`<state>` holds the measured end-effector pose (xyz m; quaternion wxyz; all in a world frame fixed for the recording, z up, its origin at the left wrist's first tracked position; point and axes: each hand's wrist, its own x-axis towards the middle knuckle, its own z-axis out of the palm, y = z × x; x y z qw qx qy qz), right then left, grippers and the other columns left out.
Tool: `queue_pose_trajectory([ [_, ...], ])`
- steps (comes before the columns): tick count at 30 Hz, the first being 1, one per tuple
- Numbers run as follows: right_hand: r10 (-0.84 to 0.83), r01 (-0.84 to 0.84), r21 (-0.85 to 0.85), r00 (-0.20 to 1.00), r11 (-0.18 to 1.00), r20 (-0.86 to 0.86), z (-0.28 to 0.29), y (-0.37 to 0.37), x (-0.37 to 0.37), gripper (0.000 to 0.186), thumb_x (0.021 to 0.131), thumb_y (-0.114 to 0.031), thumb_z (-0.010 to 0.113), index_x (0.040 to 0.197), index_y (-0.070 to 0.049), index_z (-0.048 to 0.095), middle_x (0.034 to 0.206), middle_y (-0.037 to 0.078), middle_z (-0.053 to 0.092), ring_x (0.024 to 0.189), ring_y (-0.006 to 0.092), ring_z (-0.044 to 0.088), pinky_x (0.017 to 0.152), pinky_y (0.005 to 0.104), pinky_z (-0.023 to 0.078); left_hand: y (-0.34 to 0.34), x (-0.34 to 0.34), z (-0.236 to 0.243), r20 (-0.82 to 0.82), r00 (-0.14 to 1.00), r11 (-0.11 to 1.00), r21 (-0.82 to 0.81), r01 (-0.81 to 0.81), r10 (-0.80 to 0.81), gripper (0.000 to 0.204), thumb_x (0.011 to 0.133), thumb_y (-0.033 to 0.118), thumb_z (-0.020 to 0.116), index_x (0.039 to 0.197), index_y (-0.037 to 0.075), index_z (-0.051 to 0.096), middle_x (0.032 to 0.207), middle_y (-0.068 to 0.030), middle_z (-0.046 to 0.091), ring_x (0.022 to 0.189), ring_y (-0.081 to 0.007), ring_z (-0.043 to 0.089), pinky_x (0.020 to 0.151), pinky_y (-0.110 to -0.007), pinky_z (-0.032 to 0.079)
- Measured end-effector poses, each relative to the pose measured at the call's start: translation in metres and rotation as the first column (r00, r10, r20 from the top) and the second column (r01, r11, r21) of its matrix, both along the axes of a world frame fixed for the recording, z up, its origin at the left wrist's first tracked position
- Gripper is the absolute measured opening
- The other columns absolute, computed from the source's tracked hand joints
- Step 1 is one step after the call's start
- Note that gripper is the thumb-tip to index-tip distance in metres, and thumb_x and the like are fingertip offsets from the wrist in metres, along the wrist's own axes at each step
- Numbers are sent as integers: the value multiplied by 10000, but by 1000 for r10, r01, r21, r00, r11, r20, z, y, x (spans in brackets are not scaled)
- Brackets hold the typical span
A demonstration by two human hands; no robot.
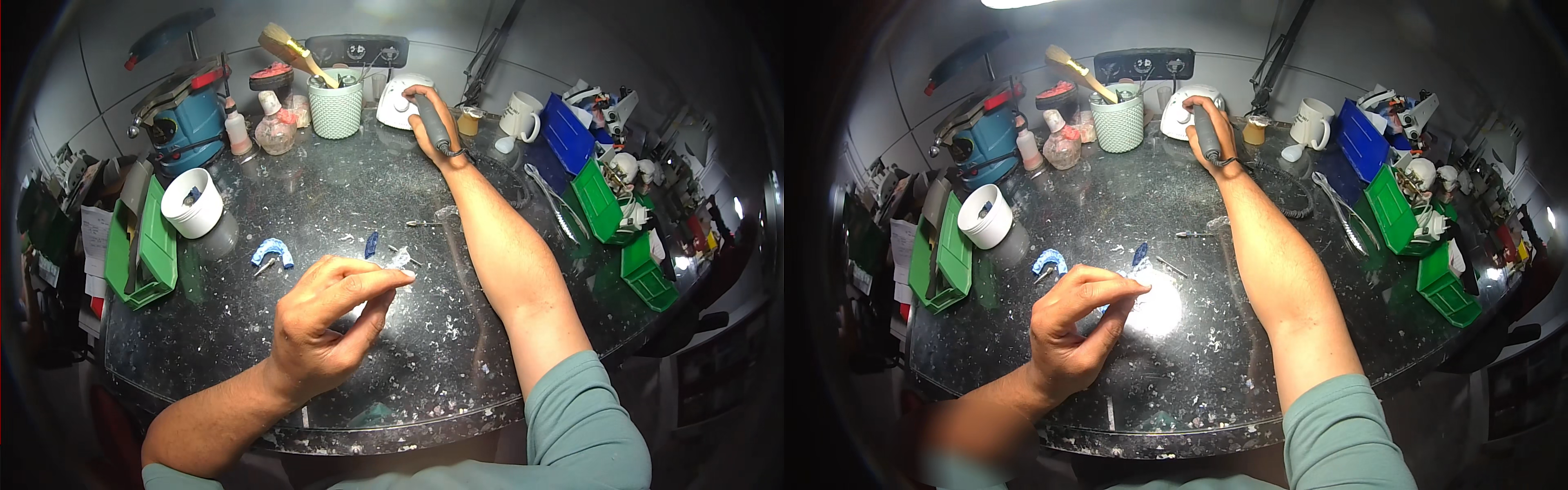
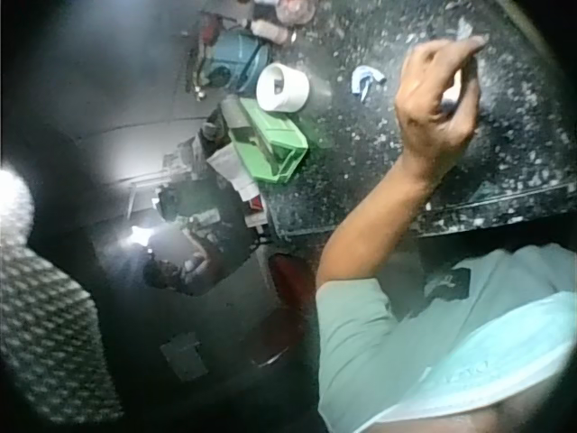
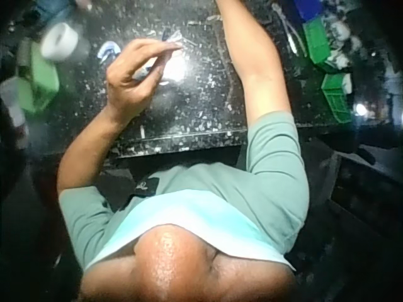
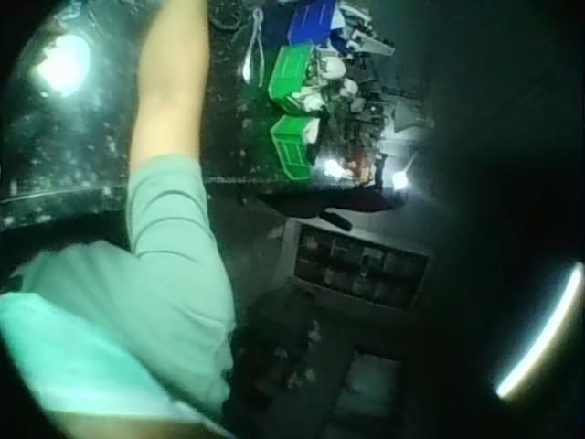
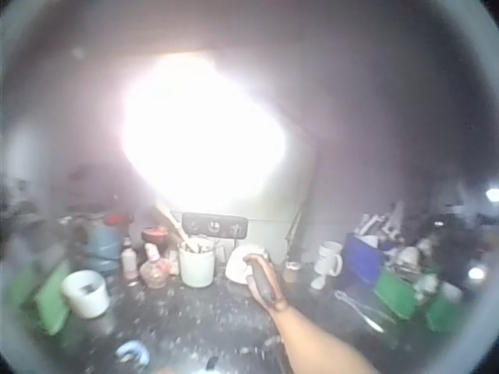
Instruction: The person trims and polishes a clear dental retainer using a rotary tool by hand, then fits the retainer onto a dental mold.
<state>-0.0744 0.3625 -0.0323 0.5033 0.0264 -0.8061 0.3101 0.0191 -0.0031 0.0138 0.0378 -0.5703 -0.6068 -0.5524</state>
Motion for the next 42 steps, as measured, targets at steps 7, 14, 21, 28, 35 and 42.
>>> queue_pose_trajectory([
  [7, 3, -3, -32, 1000, 999, 14, 2, -3, 2, 443, 725, 21, 558, 1151, -98, 581, 1084, 162, 694, 1104, 347, 645, 955, 385, 488, 1, 0, -2, 32, 999, 999, 40, -9, 8, 283, 784, -75, 697, 1031, 58, 727, 909, -79, 706, 832, -197, 669, 757, -302, 515],
  [14, 1, 0, -43, 1000, 999, 25, 1, -2, 3, 456, 725, 34, 560, 1161, -97, 574, 1098, 160, 694, 1123, 339, 641, 965, 390, 487, 4, -2, -3, 135, 990, 999, 22, -31, 28, 201, 831, -41, 701, 1016, 32, 726, 933, -97, 707, 823, -179, 670, 749, -292, 525],
  [21, -20, 22, -57, 999, 998, 37, 1, -4, 3, 447, 758, 20, 571, 1186, -109, 573, 1117, 142, 698, 1106, 328, 647, 967, 385, 485, 1, -1, 3, 153, 987, 998, 31, -63, 58, 244, 836, -28, 710, 1071, 34, 711, 978, -89, 689, 872, -164, 661, 781, -279, 527],
  [28, 56, -91, -393, 993, 915, -99, 54, -28, 20, 253, 932, -166, 608, 1171, -80, 609, 969, 87, 716, 928, 153, 643, 837, 290, 497, 4, -4, -5, 631, 754, 983, 136, 122, -181, 540, 890, -4, 691, 1381, 24, 468, 1042, -92, 657, 972, -134, 627, 890, -275, 501],
  [35, 553, -376, -572, 816, 729, 168, 61, -144, 130, 284, 942, -174, 637, 1193, -60, 566, 995, 83, 682, 902, 119, 638, 771, 265, 500, 2, -12, -17, 829, 472, 952, 227, 206, -300, 370, 898, 20, 678, 1253, -17, 579, 1070, -105, 683, 975, -160, 663, 923, -303, 515],
  [42, 593, -458, -692, 804, 558, -54, 52, -200, 203, 309, 893, -28, 676, 1172, -41, 545, 1035, 124, 657, 975, 166, 649, 863, 313, 530, 7, 10, -11, 763, 567, 942, 165, 293, -310, 256, 878, 17, 702, 1118, 10, 612, 1045, -79, 694, 991, -151, 661, 931, -334, 536],
])
